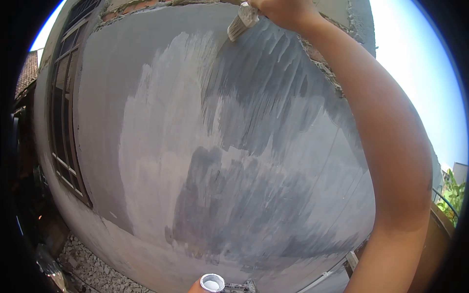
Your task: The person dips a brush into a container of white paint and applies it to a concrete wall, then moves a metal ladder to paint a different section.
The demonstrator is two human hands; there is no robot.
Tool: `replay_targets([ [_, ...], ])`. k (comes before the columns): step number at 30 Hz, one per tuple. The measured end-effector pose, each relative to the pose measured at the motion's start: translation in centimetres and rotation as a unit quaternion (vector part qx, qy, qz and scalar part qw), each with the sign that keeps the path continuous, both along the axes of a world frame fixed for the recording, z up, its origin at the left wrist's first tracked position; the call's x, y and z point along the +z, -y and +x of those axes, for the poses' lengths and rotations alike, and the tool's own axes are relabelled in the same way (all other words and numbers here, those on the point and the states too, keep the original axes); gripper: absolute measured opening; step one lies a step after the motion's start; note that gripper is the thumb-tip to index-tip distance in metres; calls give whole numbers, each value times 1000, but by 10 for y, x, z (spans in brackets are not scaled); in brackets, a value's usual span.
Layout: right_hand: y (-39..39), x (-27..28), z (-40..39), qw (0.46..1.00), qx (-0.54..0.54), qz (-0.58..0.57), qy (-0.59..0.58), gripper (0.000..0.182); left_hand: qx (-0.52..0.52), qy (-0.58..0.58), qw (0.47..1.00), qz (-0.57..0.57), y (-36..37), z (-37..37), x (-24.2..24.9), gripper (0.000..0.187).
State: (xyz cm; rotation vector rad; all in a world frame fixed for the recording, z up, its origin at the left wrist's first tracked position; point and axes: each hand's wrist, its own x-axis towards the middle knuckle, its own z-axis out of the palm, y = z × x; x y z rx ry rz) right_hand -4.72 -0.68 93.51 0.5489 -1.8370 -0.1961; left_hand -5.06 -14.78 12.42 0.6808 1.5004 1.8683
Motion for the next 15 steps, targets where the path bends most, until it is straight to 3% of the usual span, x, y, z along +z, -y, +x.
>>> replay_targets([
  [1,9,8,10,999,-26,13,-43,9,-5,-2,1000,2,2,0,4,84],
  [5,28,2,18,987,-133,92,-8,9,11,-6,1000,28,-1,3,-10,84],
  [7,11,0,-7,887,-136,439,-36,10,11,-43,999,22,-4,-1,-24,83],
  [9,2,-48,-33,895,-182,403,-65,12,19,-34,999,24,-7,-3,-40,82],
  [12,26,-139,-21,897,-228,353,134,5,16,-2,1000,13,-2,0,-27,80],
  [15,35,-235,15,887,-118,341,288,12,5,0,1000,-2,1,0,-21,79],
])
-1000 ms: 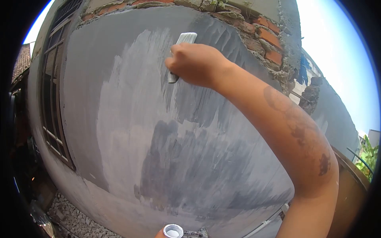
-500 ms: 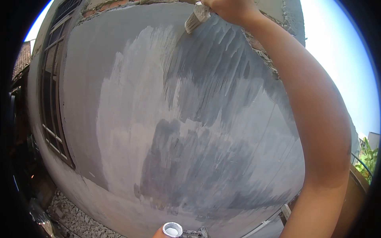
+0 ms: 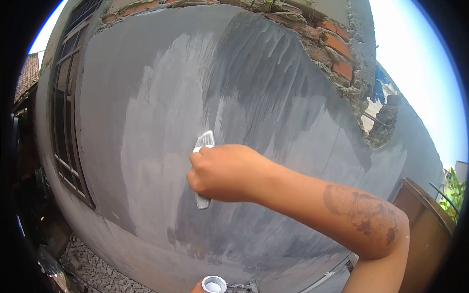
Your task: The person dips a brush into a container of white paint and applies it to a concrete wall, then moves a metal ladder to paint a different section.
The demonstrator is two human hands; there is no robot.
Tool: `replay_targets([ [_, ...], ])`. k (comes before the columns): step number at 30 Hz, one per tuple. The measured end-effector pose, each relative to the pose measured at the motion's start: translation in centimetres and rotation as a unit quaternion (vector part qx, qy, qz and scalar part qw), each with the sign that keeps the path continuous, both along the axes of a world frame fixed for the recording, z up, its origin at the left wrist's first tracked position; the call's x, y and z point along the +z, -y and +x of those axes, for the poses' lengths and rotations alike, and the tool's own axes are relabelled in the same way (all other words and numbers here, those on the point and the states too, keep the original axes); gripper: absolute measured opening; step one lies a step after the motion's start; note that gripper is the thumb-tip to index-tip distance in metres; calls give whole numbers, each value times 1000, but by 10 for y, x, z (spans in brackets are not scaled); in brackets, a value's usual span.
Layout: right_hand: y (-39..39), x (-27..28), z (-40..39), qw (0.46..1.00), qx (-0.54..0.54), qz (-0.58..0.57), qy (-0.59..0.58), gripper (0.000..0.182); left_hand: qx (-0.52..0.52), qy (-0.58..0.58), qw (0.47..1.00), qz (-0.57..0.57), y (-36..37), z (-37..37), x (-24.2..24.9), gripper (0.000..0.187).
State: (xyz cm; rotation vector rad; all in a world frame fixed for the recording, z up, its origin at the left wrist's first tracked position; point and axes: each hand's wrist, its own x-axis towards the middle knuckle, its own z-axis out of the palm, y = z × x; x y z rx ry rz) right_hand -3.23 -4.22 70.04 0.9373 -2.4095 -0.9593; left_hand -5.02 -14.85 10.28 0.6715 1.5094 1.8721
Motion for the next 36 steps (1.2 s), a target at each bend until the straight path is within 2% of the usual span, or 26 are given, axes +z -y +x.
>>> replay_targets([
  [1,3,-25,17,995,-42,-41,85,13,-2,-15,1000,1,0,-1,-3,80],
  [3,-15,-80,43,973,-20,-132,187,12,-5,-44,999,2,0,-3,-11,81],
  [6,-40,-134,85,953,-48,-195,226,16,-14,-89,996,3,-1,-6,-24,82],
  [8,-56,-163,105,903,-15,-382,197,20,-23,-113,993,1,-1,-8,-31,83],
  [9,-63,-181,114,898,-20,-390,201,20,-30,-122,992,-4,-1,-9,-33,83],
  [11,-78,-218,128,801,-59,-577,146,19,-30,-145,989,-11,1,-6,-13,85],
  [12,-82,-233,134,791,-71,-587,154,19,-24,-143,989,-22,2,-1,11,86],
  [14,-86,-266,146,682,-78,-726,51,9,-24,-154,987,-45,-2,2,34,85],
  [17,-93,-307,166,577,-128,-807,-15,9,3,-176,983,-46,-13,5,69,84],
  [18,-95,-321,175,556,-153,-817,-2,9,13,-193,980,-56,-18,5,66,83],
  [20,-97,-343,186,474,-151,-866,-51,9,16,-238,968,-80,-24,4,78,84],
  [21,-93,-350,192,462,-162,-871,-43,9,11,-226,969,-95,-24,5,75,84],
  [23,-90,-356,195,406,-193,-893,-27,8,11,-327,940,-97,-30,3,69,87],
  [27,-86,-385,191,430,-251,-867,15,12,-14,-330,936,-125,-33,8,64,91],
  [30,-73,-397,178,445,-291,-847,8,12,-22,-391,910,-139,-34,13,59,92],
  [32,-68,-407,171,454,-294,-841,3,10,-46,-394,905,-152,-36,18,68,92],
  [34,-63,-419,165,494,-266,-828,-14,11,-61,-403,902,-142,-38,20,66,91],
  [36,-59,-430,163,485,-274,-830,-27,12,-73,-400,906,-119,-41,24,66,89],
])
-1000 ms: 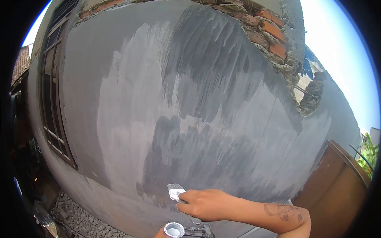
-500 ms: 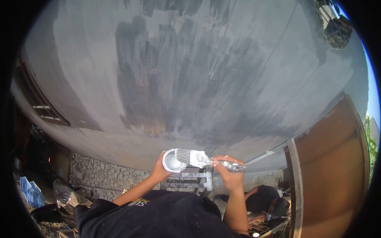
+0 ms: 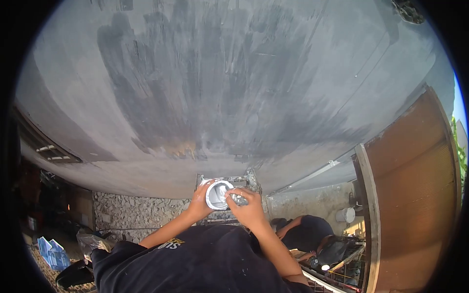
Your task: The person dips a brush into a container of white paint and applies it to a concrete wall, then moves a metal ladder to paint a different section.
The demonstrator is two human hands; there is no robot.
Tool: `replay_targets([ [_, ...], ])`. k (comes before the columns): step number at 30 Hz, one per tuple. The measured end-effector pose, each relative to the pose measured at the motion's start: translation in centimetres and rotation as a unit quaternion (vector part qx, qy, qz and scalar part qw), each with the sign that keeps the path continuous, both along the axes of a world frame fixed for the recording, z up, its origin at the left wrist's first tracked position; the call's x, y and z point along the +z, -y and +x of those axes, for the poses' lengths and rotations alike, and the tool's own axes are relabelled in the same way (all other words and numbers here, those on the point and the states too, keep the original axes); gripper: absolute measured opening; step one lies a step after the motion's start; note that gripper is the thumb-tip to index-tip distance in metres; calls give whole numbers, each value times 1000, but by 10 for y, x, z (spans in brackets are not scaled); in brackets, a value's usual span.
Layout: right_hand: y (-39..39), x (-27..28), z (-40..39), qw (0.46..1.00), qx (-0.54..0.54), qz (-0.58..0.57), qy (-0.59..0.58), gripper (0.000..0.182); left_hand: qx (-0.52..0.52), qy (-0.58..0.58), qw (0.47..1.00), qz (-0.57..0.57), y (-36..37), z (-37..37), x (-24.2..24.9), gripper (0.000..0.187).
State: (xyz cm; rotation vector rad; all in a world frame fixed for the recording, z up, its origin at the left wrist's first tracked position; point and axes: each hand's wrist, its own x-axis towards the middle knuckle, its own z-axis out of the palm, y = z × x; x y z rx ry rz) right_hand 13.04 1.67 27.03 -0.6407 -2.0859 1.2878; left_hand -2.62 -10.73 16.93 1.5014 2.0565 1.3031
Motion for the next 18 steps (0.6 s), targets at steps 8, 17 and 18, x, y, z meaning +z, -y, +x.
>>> replay_targets([
  [8,3,-26,5,998,-35,-51,21,14,-27,6,999,-26,-1,8,-12,82],
  [17,4,-50,32,990,-106,-78,-54,15,-23,187,981,-47,-7,8,-44,85],
  [18,4,-53,35,989,-109,-79,-59,15,-23,193,979,-60,-10,10,-36,82],
])
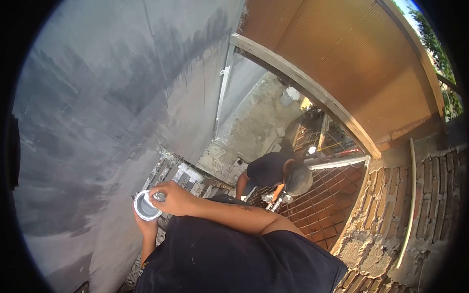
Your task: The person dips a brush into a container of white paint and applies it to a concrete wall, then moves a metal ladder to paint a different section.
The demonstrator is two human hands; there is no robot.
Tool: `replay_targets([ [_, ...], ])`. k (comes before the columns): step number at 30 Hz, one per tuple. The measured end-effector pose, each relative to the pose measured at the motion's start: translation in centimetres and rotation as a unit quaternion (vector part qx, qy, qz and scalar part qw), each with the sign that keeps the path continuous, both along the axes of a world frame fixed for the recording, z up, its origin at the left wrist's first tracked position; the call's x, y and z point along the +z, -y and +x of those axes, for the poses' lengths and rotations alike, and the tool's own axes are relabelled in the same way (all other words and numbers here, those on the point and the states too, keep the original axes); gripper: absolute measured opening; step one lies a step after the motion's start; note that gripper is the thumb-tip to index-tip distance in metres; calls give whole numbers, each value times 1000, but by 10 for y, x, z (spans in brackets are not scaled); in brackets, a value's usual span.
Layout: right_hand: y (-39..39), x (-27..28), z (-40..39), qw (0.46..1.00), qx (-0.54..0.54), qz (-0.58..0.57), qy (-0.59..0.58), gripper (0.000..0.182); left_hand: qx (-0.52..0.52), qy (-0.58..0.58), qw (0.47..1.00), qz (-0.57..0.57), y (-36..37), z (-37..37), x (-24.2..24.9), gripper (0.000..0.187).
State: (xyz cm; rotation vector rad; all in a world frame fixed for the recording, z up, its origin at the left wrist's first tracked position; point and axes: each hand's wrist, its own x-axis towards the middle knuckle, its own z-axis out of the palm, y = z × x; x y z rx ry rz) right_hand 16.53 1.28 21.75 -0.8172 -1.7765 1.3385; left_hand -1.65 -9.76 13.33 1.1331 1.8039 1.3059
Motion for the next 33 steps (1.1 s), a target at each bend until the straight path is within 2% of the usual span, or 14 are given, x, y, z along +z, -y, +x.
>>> replay_targets([
  [6,-11,5,32,999,-33,-25,-30,16,-39,-32,999,-6,-23,-5,-5,82],
  [9,-21,23,51,990,-56,-125,13,18,-51,-26,998,8,-39,1,1,83],
  [11,-27,40,62,977,-56,-196,56,19,-53,-6,998,27,-47,5,-4,77],
  [12,-33,42,67,970,-61,-221,77,19,-56,-57,997,24,-52,6,0,74],
  [13,-36,35,72,967,-76,-241,34,19,-61,-58,996,32,-57,11,14,74],
  [14,-37,28,77,960,-97,-263,-5,20,-65,-107,992,33,-60,13,25,76],
  [16,-41,36,82,943,-123,-306,-53,18,-69,-86,993,52,-65,12,12,82],
  [21,-47,54,88,957,-106,-268,-40,17,-78,-77,994,-4,-64,9,18,86],
  [24,-50,58,82,972,-72,-225,-19,19,-53,-101,993,21,-60,4,8,87],
  [29,-52,42,57,946,-94,-311,-26,17,-20,-118,993,23,-53,-3,1,84],
  [31,-56,48,55,954,-87,-284,-30,17,0,-138,990,19,-51,-4,8,83],
  [33,-60,54,54,970,-66,-231,-35,14,14,-69,996,47,-48,-6,18,82],
])
